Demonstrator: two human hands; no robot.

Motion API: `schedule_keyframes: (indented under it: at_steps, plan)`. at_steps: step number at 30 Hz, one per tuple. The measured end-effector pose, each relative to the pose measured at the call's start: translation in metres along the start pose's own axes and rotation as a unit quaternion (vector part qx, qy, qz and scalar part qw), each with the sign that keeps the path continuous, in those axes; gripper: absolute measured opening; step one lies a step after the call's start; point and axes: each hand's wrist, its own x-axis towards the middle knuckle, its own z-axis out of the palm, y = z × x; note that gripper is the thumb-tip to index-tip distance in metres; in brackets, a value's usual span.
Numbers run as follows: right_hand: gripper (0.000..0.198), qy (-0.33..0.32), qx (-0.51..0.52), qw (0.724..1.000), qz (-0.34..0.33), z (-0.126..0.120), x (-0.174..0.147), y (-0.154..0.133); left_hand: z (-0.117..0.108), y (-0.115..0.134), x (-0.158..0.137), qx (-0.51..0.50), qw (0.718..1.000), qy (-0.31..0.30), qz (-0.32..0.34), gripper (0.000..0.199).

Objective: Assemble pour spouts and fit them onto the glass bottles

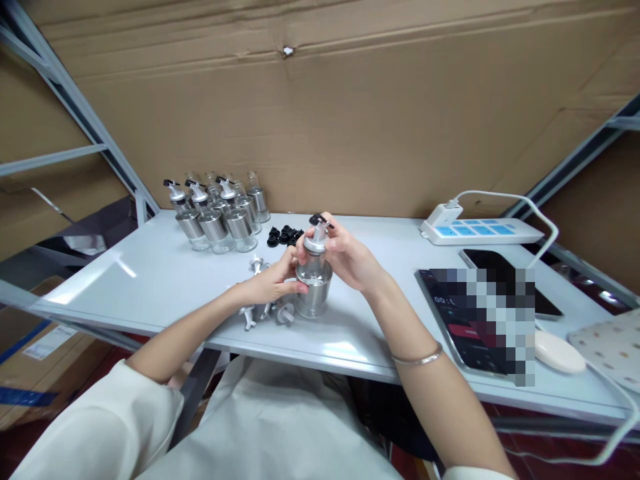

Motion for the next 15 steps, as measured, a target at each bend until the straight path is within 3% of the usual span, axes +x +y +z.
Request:
schedule_keyframes:
  at_steps: [15]
  plan:
    - [0.016, 0.003, -0.019, 1.000, 0.001, -0.0005, -0.0007, 0.0036, 0.0006, -0.0022, 0.0006, -0.015, 0.999, 0.009, 0.033, 0.043]
